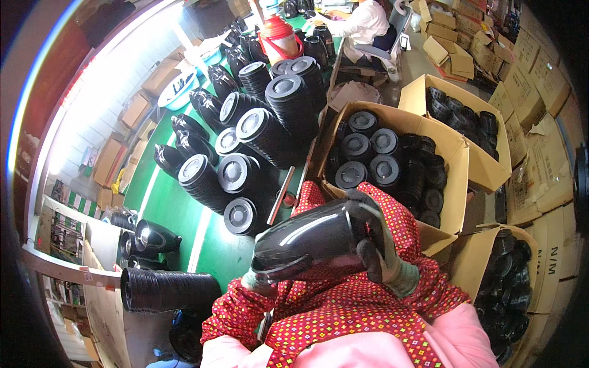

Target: The person repeatedly picks up black cylindrical containers and circular lids from a green worktable, inserts the lids into the containers, and places the assembled units into a cardboard box. The process is performed one at a time with gloved hands.

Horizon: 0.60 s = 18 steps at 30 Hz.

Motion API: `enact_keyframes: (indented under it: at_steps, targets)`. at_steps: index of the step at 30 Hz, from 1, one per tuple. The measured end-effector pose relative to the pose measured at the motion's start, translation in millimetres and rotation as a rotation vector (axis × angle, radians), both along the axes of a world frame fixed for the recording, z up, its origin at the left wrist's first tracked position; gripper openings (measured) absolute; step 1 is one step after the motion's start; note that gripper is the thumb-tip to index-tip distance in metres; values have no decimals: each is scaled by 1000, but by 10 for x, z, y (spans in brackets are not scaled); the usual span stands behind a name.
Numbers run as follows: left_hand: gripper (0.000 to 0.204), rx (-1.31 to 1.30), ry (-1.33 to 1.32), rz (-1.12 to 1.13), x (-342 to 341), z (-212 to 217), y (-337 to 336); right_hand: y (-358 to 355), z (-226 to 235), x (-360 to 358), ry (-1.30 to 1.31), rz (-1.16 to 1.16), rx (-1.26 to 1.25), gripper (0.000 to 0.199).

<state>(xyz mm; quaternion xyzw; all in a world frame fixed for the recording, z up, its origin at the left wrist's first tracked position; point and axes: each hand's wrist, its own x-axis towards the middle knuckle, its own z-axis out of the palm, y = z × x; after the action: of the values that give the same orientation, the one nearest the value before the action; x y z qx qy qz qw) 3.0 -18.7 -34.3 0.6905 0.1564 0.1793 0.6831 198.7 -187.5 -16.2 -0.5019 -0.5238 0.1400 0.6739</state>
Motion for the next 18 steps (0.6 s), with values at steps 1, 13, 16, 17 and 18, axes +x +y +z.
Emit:
enact_keyframes:
  at_steps: [1,13,16,17,18]
  targets:
    - [42,74,4,45,-26,11,65,7,-17,-42,96,-37,-5,57]
    - [31,1016,229,104,229,768,317,-18,-446,271,826,185,-459,53]
    - [44,1228,170,19,375,934,141,8,-351,398,778,296,-550,48]
    - [51,1267,174,-12,365,1003,86,51,-319,435,678,312,-544,46]
    - [58,1289,91,8,368,962,23,129,-281,466,644,263,-603,44]
